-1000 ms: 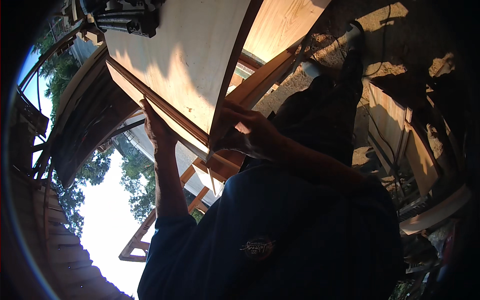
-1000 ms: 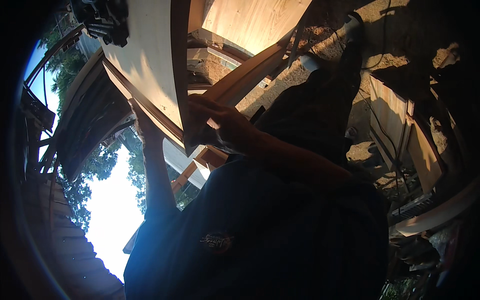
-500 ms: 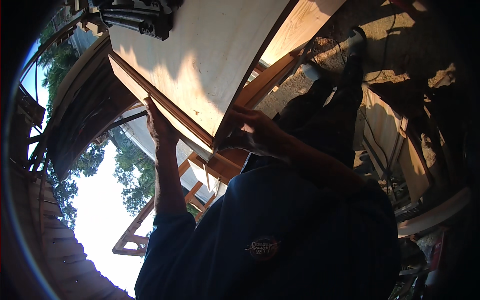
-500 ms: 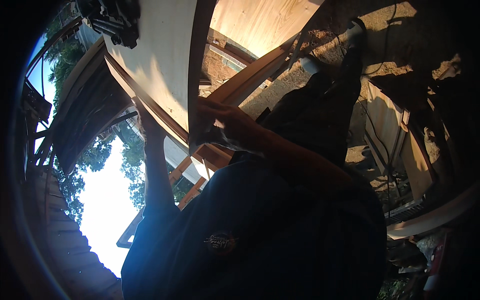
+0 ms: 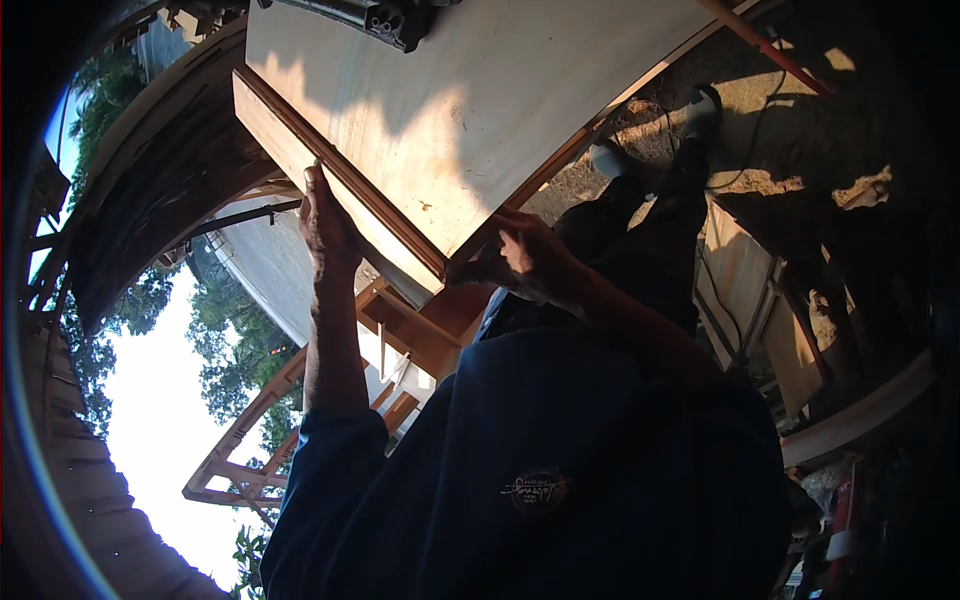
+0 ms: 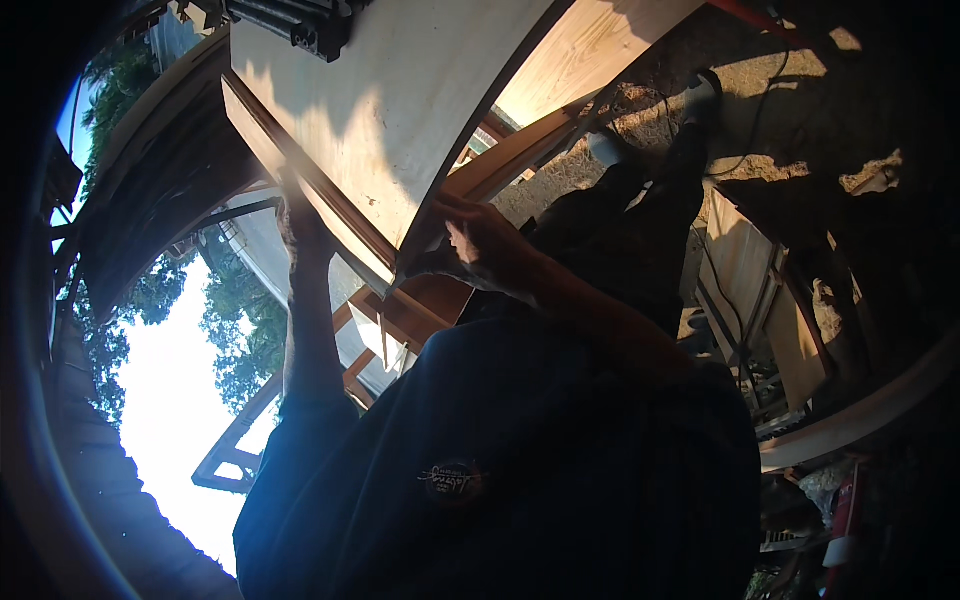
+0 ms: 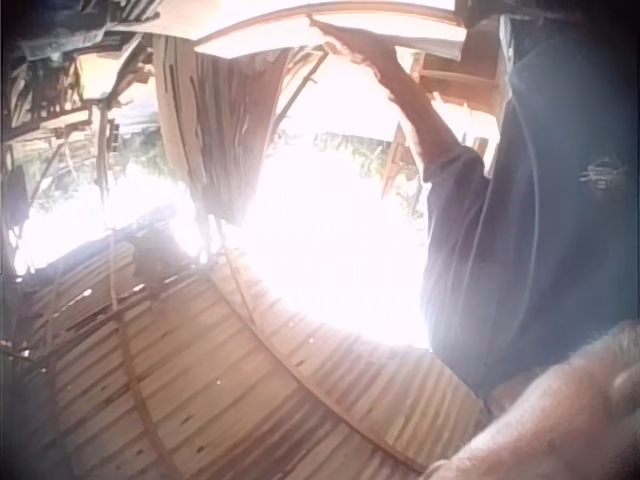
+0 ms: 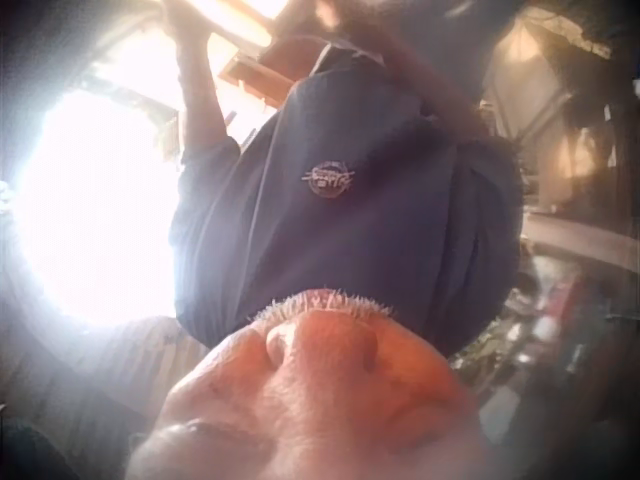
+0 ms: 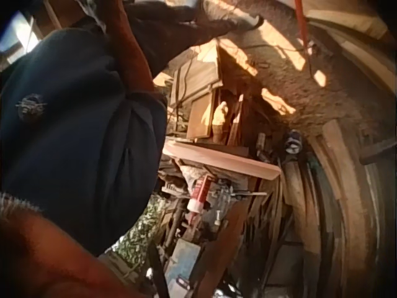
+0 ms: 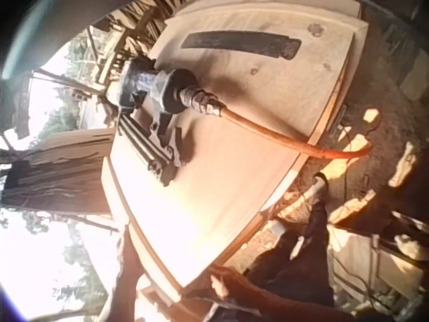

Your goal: The person uses a hammer and a scraper to fit wooden panels together, then marks the wood with a pencil and prepares an angle grinder.

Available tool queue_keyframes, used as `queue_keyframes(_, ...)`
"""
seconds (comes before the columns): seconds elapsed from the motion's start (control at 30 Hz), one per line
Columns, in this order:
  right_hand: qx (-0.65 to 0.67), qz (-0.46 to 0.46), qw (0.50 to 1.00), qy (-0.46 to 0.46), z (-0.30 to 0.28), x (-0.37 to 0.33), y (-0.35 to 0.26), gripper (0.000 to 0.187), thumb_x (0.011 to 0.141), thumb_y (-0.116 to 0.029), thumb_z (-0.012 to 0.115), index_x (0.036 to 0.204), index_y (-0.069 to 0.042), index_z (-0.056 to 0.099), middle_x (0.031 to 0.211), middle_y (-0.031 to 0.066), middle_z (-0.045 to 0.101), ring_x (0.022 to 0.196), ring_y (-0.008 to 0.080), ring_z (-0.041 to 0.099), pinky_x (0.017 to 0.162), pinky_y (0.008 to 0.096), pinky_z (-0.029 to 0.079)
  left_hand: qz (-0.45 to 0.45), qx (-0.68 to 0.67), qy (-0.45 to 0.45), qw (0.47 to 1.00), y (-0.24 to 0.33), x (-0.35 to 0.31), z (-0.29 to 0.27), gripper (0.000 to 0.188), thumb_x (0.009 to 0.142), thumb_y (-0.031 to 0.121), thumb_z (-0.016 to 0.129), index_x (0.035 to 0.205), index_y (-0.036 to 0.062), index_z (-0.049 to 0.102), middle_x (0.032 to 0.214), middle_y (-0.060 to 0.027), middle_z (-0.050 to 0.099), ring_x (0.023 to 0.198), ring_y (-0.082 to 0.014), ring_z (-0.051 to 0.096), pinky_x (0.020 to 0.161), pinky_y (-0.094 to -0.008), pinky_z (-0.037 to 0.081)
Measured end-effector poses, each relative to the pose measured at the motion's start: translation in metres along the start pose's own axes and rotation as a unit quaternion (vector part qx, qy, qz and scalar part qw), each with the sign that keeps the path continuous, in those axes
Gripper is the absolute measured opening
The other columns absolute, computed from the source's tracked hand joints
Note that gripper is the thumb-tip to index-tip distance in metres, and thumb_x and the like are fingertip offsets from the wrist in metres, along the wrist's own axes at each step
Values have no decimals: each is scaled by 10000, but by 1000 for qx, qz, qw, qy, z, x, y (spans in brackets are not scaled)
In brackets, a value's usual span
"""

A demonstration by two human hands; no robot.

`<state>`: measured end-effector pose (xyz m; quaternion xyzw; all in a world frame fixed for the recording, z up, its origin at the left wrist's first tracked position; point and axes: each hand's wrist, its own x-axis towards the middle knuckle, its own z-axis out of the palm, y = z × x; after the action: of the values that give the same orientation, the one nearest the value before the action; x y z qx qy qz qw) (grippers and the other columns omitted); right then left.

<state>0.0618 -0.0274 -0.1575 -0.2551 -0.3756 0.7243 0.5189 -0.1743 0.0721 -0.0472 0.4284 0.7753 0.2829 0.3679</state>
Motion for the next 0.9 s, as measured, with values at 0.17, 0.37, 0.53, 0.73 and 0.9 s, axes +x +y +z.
queue_keyframes(0.17, -173, 40, 983, -49, 2, -8, 38, 538, 783, -92, 823, 1236, -2, 547, 1101, 182, 621, 875, 338, 645, 772, 392, 540, 100, 63, 11, 993, -9, 8, 0, 581, 1018, 443, 593, 1348, -34, 588, 1254, -82, 629, 1132, -149, 560, 980, -296, 454)
queue_keyframes(0.37, -358, -54, 932, -4, 2, -24, 32, 738, 762, -439, 862, 1244, 29, 557, 1055, 187, 657, 975, 346, 670, 838, 419, 562, 21, -129, 39, 991, -12, 14, 10, 505, 983, 397, 669, 1212, -54, 684, 1030, -55, 699, 873, -84, 595, 789, -225, 465)
queue_keyframes(0.53, -454, -75, 888, 27, 13, -19, 14, 787, 827, -479, 809, 1304, 67, 502, 1152, 238, 622, 993, 350, 666, 816, 397, 588, 34, -98, 26, 994, -15, 18, 7, 593, 939, 457, 699, 1243, -51, 671, 1067, -92, 698, 877, -122, 603, 800, -274, 475)
queue_keyframes(0.73, -339, 19, 940, 41, 19, -27, 12, 669, 902, -392, 758, 1354, 21, 489, 1158, 213, 621, 994, 353, 658, 829, 403, 554, 47, -67, 57, 995, -20, 18, 9, 660, 882, 512, 747, 1129, -98, 694, 987, -156, 721, 852, -177, 656, 775, -337, 528)
queue_keyframes(0.9, -325, -29, 943, 74, 19, -29, 17, 576, 918, -309, 749, 1368, -24, 532, 1105, 184, 608, 946, 361, 629, 803, 430, 524, 45, -114, 16, 992, -1, 7, 12, 652, 876, 481, 770, 1153, -99, 660, 1016, -166, 714, 910, -198, 672, 830, -338, 532)
